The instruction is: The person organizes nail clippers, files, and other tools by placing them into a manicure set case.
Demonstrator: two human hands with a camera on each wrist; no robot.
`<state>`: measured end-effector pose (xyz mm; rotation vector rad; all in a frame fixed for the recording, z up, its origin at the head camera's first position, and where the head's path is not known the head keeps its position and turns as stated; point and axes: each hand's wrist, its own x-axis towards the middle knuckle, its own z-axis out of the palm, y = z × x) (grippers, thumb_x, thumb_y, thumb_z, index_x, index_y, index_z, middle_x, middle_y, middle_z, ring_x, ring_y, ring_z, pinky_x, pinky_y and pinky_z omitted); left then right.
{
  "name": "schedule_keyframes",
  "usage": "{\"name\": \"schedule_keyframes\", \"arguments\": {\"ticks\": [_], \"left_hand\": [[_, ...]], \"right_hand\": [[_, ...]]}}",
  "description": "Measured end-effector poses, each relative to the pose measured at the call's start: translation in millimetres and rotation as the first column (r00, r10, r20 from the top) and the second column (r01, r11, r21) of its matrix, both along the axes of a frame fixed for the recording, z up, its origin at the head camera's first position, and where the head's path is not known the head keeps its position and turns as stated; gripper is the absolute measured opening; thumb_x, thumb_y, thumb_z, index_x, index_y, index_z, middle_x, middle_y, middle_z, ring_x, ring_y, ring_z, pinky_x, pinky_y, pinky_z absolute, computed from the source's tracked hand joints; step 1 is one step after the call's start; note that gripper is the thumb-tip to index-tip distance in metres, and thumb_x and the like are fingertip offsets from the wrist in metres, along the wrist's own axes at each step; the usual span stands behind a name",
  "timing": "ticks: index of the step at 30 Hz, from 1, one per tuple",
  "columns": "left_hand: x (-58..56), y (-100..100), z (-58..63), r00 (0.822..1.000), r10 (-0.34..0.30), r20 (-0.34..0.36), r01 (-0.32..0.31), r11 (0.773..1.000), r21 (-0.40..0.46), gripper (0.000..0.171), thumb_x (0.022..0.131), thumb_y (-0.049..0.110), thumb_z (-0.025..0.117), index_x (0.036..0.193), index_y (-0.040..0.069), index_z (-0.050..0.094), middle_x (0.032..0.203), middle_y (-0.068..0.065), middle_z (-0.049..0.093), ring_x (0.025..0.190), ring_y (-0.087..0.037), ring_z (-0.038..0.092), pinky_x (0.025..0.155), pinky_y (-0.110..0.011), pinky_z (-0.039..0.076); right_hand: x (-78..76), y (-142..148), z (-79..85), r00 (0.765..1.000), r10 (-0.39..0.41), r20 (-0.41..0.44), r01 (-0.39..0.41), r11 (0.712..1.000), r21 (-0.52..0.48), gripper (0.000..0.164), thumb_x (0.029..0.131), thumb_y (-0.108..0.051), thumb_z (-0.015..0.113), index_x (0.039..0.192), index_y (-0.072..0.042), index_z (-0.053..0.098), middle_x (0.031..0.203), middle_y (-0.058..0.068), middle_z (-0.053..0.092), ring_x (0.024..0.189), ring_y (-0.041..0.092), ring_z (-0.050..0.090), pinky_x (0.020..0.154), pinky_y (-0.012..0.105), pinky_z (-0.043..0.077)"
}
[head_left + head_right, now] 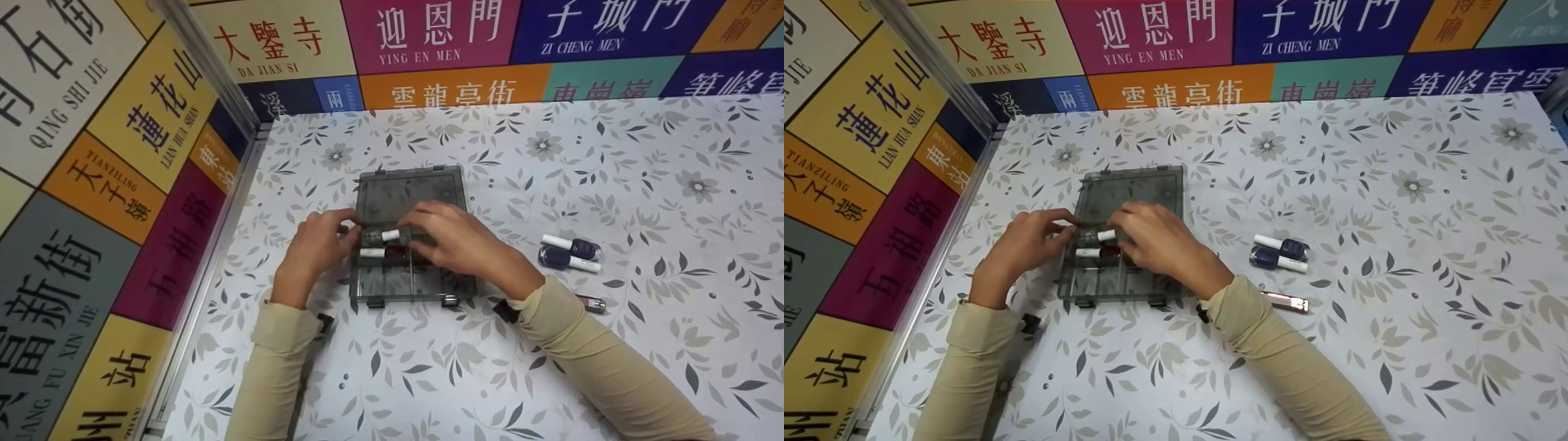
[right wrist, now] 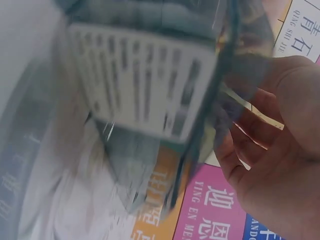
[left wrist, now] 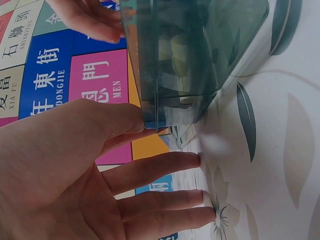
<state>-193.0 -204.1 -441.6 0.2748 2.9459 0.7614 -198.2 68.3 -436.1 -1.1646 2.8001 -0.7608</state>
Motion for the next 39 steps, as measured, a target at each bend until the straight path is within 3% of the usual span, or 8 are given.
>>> {"name": "schedule_keyframes", "arguments": {"ticks": [16, 26, 33, 39], "left_hand": [[0.9, 0.1, 0.7, 1.000, 0.003, -0.003, -0.003, 1.000, 0.016, 0.021, 0.105, 0.023, 0.067, 0.121, 0.018, 0.080, 0.126, -0.013, 0.080, 0.118, -0.032, 0.078, 0.096, -0.053, 0.061], [1.6, -0.7, 0.7, 1.000, 0.006, -0.008, -0.006, 1.000, 0.005, 0.021, 0.105, 0.023, 0.067, 0.121, 0.019, 0.080, 0.126, -0.011, 0.081, 0.117, -0.032, 0.078, 0.097, -0.053, 0.061], [1.2, -0.2, -0.2, 1.000, 0.009, -0.003, -0.009, 1.000, 0.007, 0.020, 0.105, 0.023, 0.067, 0.121, 0.018, 0.080, 0.125, -0.012, 0.081, 0.116, -0.031, 0.079, 0.095, -0.053, 0.062], [0.4, 1.0, -0.7, 1.000, 0.020, 0.002, -0.020, 1.000, -0.003, 0.019, 0.106, 0.023, 0.067, 0.119, 0.020, 0.079, 0.125, -0.011, 0.081, 0.116, -0.030, 0.079, 0.093, -0.051, 0.062]], "right_hand": [[17.6, 37.5, 3.7, 0.999, 0.007, -0.044, -0.005, 1.000, 0.026, 0.035, 0.098, -0.018, 0.081, 0.132, -0.012, 0.075, 0.128, 0.006, 0.072, 0.116, 0.028, 0.071, 0.101, 0.049, 0.058], [31.8, 66.0, 8.7, 0.999, -0.002, -0.042, 0.004, 0.999, 0.042, 0.038, 0.098, -0.023, 0.082, 0.134, -0.015, 0.074, 0.127, 0.005, 0.074, 0.105, 0.024, 0.072, 0.089, 0.043, 0.060], [33.2, 93.4, 6.8, 0.998, -0.059, -0.019, 0.060, 0.997, 0.048, 0.040, 0.097, -0.022, 0.082, 0.135, -0.014, 0.074, 0.134, 0.005, 0.074, 0.121, 0.028, 0.071, 0.100, 0.050, 0.059], [34.5, 115.0, 5.7, 0.995, -0.097, -0.033, 0.098, 0.994, 0.042, 0.038, 0.097, -0.021, 0.082, 0.133, -0.013, 0.074, 0.132, 0.007, 0.075, 0.125, 0.033, 0.070, 0.103, 0.055, 0.057]]}}
